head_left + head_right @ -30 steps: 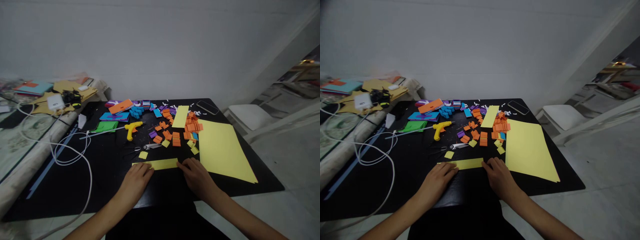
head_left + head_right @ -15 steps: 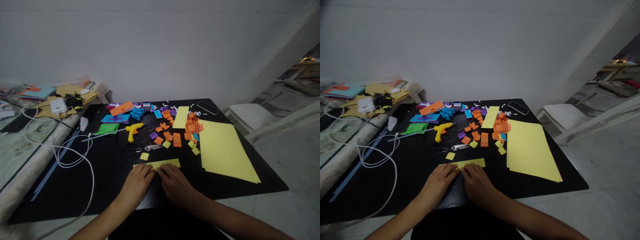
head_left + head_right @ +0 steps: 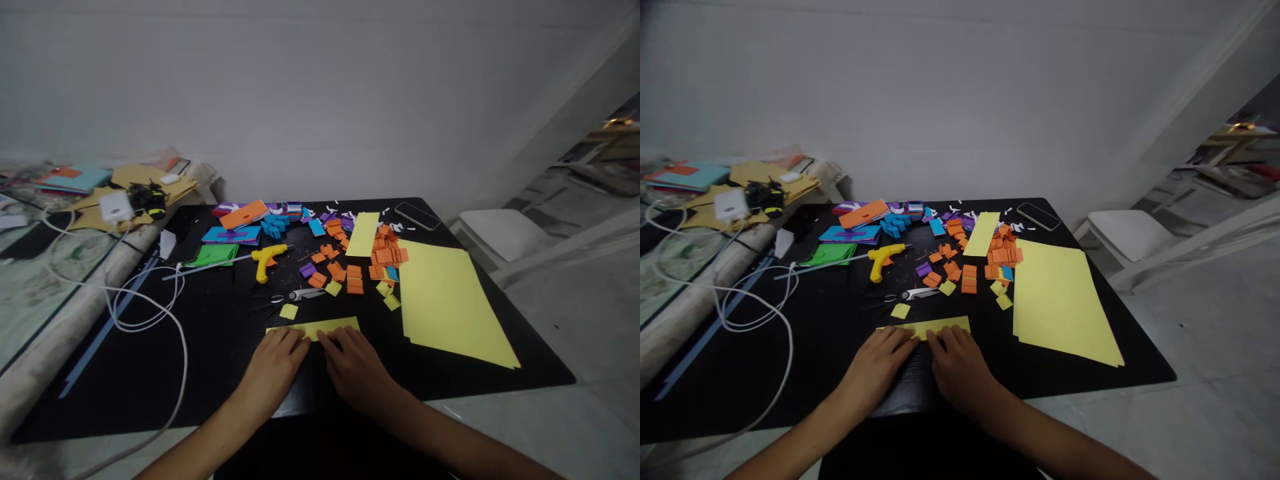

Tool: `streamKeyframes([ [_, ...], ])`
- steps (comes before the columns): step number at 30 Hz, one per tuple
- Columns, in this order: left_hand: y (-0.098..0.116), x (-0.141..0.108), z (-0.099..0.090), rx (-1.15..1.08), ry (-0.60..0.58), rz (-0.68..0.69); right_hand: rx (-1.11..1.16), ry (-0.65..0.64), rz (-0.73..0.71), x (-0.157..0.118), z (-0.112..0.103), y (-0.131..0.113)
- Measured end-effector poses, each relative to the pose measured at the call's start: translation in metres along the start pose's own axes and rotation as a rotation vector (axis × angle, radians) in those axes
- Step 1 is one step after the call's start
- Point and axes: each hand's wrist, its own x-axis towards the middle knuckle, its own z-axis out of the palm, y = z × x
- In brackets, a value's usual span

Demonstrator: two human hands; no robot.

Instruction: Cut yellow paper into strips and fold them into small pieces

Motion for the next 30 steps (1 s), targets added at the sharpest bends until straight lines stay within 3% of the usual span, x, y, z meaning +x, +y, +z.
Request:
streamKeyframes([
  [12, 0.002, 0.002, -0.004, 0.057, -0.034, 0.019, -0.052, 0.109, 0.073, -0.008, -0.006, 0.006],
  [18, 0.004, 0.003, -0.005, 0.083, -0.060, 0.010, -0.078, 0.097, 0.084, -0.014, -0.008, 0.013],
  [24, 0.004, 0.003, -0.004, 0.078, -0.076, 0.001, -0.044, 0.098, 0.024, -0.011, -0.004, 0.026],
  [30, 0.003, 0.004, -0.006, 0.085, -0.073, 0.023, 0.131, 0.023, -0.106, -0.003, -0.014, 0.036],
])
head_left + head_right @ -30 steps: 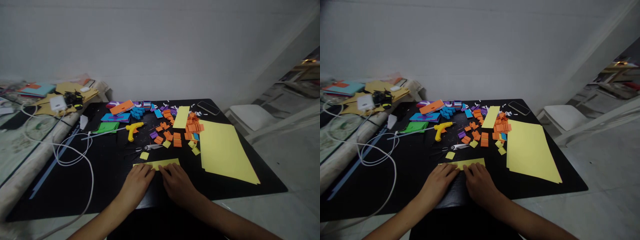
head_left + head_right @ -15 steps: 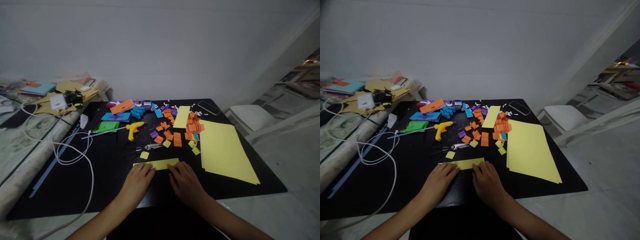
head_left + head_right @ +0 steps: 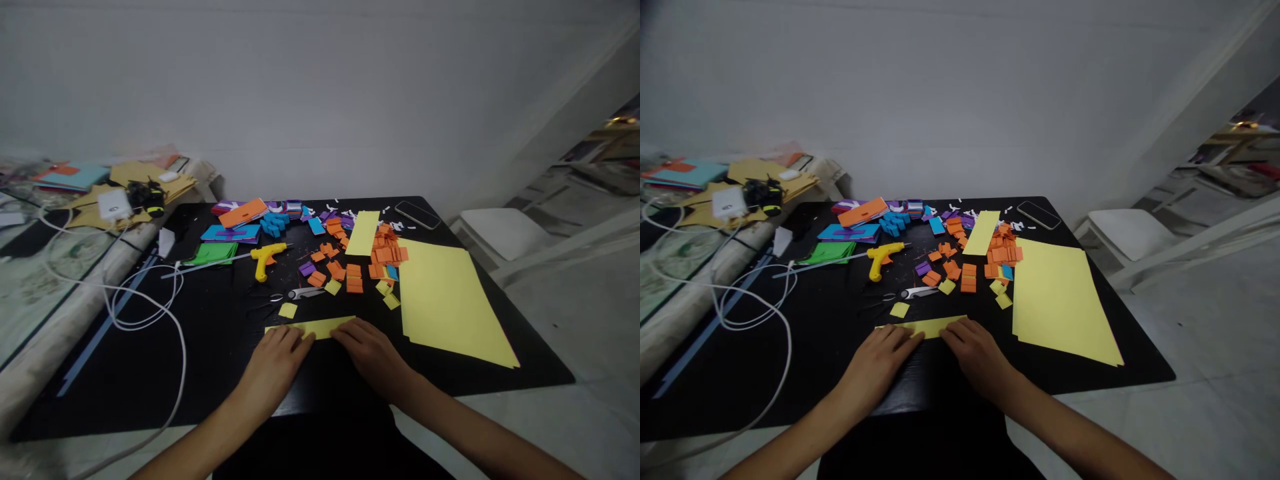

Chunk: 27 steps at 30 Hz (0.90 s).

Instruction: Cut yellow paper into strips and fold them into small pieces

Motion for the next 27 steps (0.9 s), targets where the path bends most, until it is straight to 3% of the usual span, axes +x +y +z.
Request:
streamKeyframes([
  [8, 0.002, 0.002, 0.009, -0.017, 0.101, 0.083, -0.077, 0.013, -0.057, -0.001, 0.003, 0.000],
  [17, 0.005, 0.003, 0.010, 0.026, 0.046, 0.054, -0.292, -0.044, -0.032, 0.003, 0.009, -0.010],
  [27, -0.001, -0.003, 0.000, 0.054, 0.007, 0.026, -0.302, -0.054, -0.013, 0.003, 0.010, -0.012],
])
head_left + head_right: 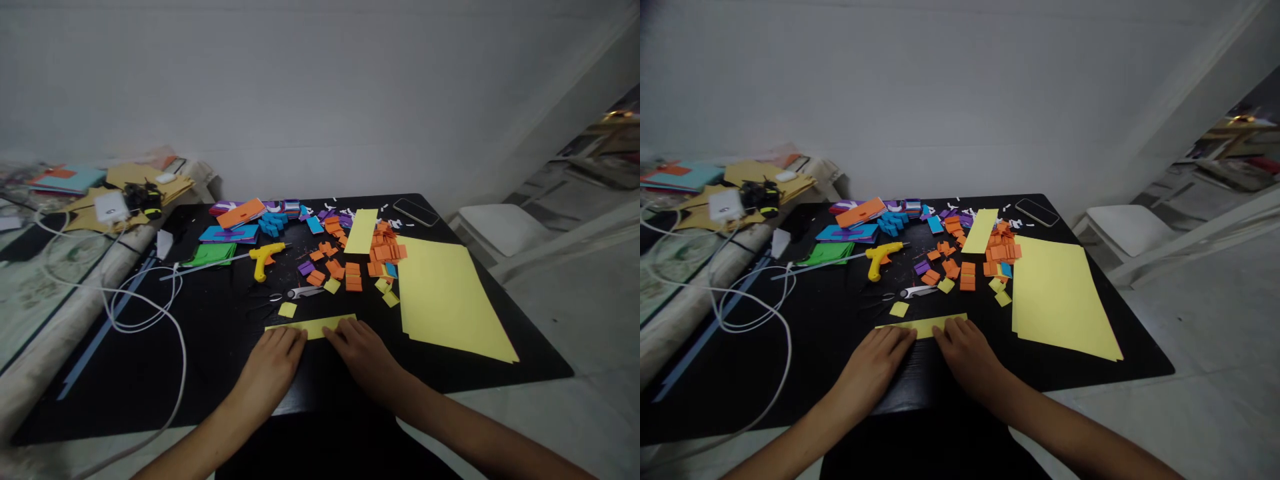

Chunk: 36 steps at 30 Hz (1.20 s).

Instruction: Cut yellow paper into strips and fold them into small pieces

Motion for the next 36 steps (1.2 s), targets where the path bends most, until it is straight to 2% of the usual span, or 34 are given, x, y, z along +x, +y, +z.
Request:
streamKeyframes([
  [8, -0.008, -0.008, 0.000, -0.059, -0.004, -0.063, 0.054, -0.048, 0.024, 0.003, -0.001, -0.002],
  [16, -0.008, -0.008, 0.002, -0.064, 0.038, -0.065, 0.156, -0.053, 0.065, 0.017, -0.001, -0.023],
  [20, -0.007, -0.007, 0.001, -0.052, 0.015, -0.059, 0.169, -0.041, 0.091, 0.021, -0.001, -0.029],
  [28, -0.007, -0.007, 0.000, -0.029, 0.030, -0.044, 0.169, 0.004, 0.167, 0.014, -0.001, -0.023],
  [36, -0.008, -0.010, 0.002, -0.029, 0.059, -0.053, 0.143, 0.118, 0.240, -0.004, -0.003, -0.009],
])
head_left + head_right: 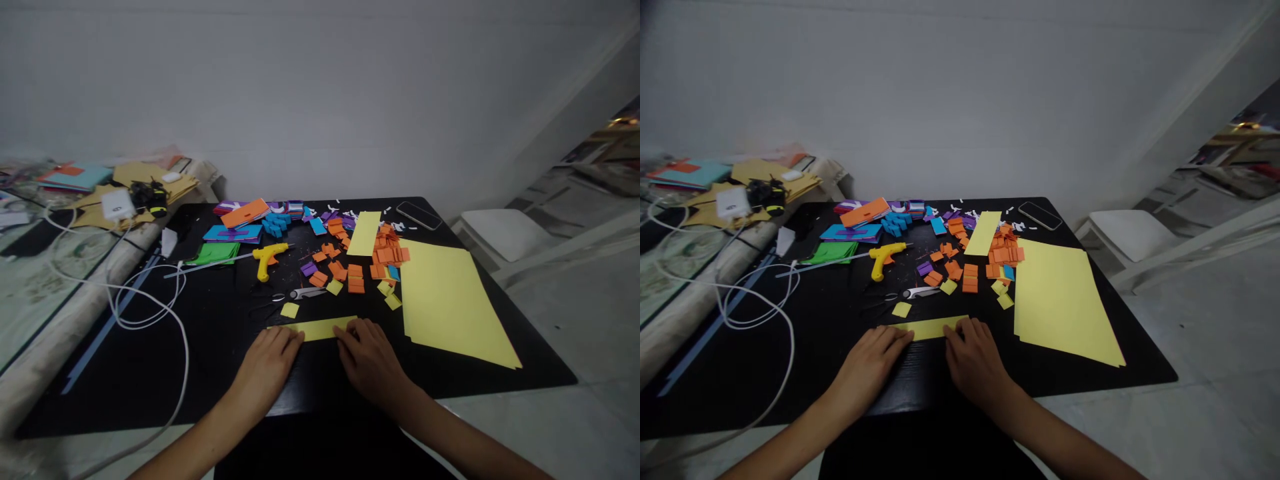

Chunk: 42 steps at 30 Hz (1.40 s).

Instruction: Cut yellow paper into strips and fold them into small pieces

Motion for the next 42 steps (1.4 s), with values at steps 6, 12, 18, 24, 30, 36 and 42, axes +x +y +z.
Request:
streamKeyframes([
  [6, -0.002, -0.002, 0.001, -0.043, 0.036, -0.022, -0.002, 0.003, -0.003, 0.000, -0.002, 0.000],
  [12, -0.005, -0.005, -0.001, -0.054, 0.037, -0.029, -0.009, -0.011, 0.002, 0.000, -0.001, 0.000],
  [18, -0.004, -0.005, 0.001, -0.039, 0.031, -0.043, 0.018, -0.076, -0.053, 0.003, 0.005, -0.009],
  [24, -0.004, -0.006, 0.001, -0.048, 0.036, -0.044, 0.053, -0.141, -0.118, 0.010, 0.013, -0.027],
  [30, -0.003, -0.005, 0.001, -0.033, 0.031, -0.036, 0.044, -0.138, -0.103, 0.014, 0.015, -0.033],
  [36, -0.002, -0.006, 0.002, -0.046, 0.037, -0.028, 0.054, -0.130, -0.093, 0.013, 0.017, -0.033],
  [42, -0.002, -0.006, 0.001, -0.026, 0.033, -0.033, 0.064, -0.114, -0.070, 0.012, 0.014, -0.033],
])
